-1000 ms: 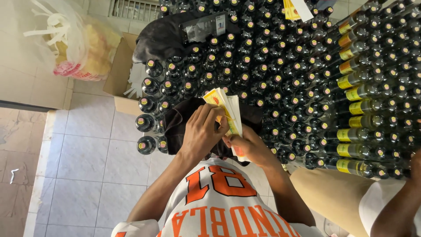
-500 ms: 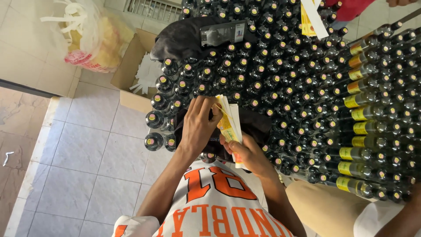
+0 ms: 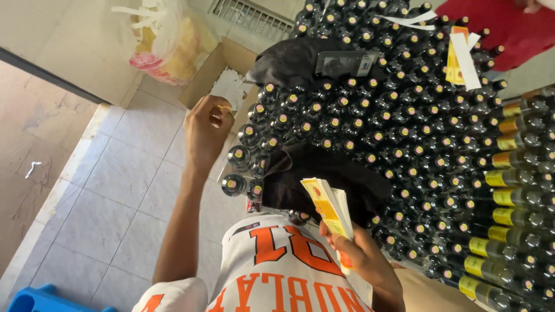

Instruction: Manually peeling adhesive labels and applying them to plastic bottles filled with liquid.

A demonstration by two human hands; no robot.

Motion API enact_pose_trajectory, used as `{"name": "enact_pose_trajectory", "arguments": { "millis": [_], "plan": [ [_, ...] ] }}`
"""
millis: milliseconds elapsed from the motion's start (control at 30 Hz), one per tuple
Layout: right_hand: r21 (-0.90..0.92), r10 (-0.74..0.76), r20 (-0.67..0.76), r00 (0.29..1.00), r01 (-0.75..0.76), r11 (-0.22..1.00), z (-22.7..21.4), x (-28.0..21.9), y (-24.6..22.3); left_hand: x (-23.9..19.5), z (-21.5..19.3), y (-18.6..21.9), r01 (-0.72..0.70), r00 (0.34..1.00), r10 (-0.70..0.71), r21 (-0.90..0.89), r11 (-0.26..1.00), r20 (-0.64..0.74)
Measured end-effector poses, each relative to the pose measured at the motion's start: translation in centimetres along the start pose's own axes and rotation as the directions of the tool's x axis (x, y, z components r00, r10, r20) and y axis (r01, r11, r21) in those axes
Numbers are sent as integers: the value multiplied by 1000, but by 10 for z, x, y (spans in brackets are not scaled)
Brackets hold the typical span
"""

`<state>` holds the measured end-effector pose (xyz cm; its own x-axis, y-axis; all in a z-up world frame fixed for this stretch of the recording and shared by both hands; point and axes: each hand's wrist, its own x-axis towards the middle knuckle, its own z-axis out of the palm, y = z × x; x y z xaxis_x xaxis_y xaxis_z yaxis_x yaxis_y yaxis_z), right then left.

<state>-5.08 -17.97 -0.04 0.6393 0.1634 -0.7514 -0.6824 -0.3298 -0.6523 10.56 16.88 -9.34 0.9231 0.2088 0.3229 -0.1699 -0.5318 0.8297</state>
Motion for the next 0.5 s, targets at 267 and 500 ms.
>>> {"name": "enact_pose_trajectory", "arguments": {
  "millis": [267,500],
  "plan": [
    [159,-116,-14,993,117,980,19,25,21,-27,-3,-250,650,754,-611,-144,746,242],
    [62,41,-177,983,-31,998,20,44,-10,32,41,-384,365,879,-407,201,909,248]
  ]
}}
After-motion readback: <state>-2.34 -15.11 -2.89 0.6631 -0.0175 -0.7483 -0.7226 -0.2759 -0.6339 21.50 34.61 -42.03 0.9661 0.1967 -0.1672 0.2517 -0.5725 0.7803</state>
